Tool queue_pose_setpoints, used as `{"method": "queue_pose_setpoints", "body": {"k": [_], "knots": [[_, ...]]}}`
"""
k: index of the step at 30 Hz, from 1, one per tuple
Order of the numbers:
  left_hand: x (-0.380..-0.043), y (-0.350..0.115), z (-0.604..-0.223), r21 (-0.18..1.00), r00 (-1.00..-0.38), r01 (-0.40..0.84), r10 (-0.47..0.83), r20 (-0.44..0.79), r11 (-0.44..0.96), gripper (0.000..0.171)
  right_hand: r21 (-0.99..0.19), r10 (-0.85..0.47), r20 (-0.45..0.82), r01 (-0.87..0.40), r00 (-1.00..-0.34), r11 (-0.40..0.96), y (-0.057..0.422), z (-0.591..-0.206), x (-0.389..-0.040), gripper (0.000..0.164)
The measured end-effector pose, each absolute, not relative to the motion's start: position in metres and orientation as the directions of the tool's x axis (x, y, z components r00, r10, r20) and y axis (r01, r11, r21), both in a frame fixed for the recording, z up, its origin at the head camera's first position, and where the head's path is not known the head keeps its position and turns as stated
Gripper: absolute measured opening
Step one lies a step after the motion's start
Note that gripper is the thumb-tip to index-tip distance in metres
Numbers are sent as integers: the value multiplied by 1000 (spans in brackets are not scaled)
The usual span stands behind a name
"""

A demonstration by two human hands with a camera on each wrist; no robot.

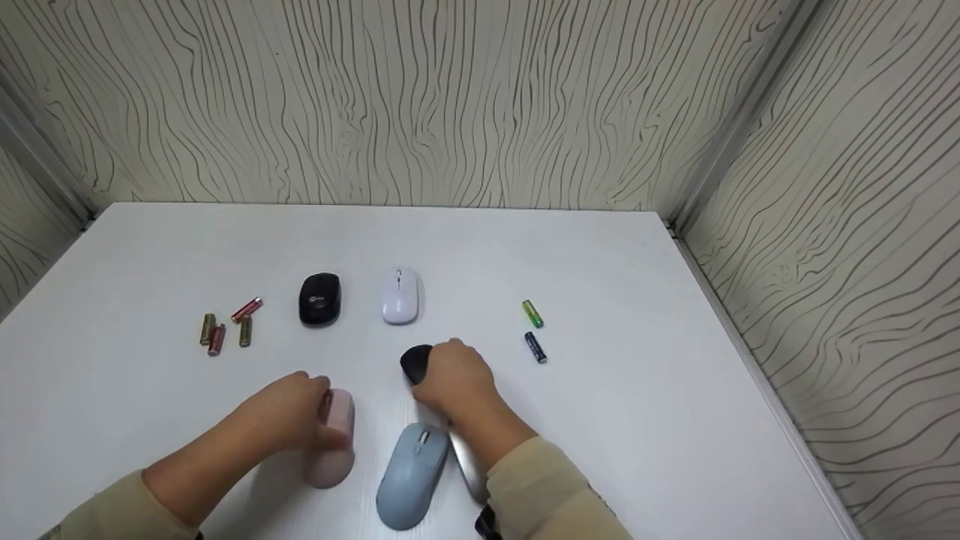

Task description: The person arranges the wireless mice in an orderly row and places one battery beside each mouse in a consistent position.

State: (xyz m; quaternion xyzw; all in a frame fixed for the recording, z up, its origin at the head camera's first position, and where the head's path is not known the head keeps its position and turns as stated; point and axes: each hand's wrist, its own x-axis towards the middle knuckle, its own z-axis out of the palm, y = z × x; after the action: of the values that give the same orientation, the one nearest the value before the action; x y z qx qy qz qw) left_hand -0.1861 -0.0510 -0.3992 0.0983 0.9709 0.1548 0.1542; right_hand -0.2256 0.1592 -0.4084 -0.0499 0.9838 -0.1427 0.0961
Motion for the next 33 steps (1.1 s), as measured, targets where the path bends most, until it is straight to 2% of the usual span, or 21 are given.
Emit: {"method": "queue_pose_setpoints", "body": {"k": [6,14,24,33], "knots": [[-187,-51,-400,333,-929,125,228,-292,935,78,-324,-48,-197,19,-979,946,172,-395,-249,49],[-188,-51,-403,339,-928,124,230,-294,933,78,-326,72,-230,146,-971,934,184,-384,-283,60],[-187,-54,-402,373,-938,120,228,-262,920,72,-341,135,-242,214,-961,915,187,-388,-318,66],[-186,-53,-402,365,-941,124,226,-252,923,75,-356,182,-208,248,-961,901,190,-398,-332,63]]}}
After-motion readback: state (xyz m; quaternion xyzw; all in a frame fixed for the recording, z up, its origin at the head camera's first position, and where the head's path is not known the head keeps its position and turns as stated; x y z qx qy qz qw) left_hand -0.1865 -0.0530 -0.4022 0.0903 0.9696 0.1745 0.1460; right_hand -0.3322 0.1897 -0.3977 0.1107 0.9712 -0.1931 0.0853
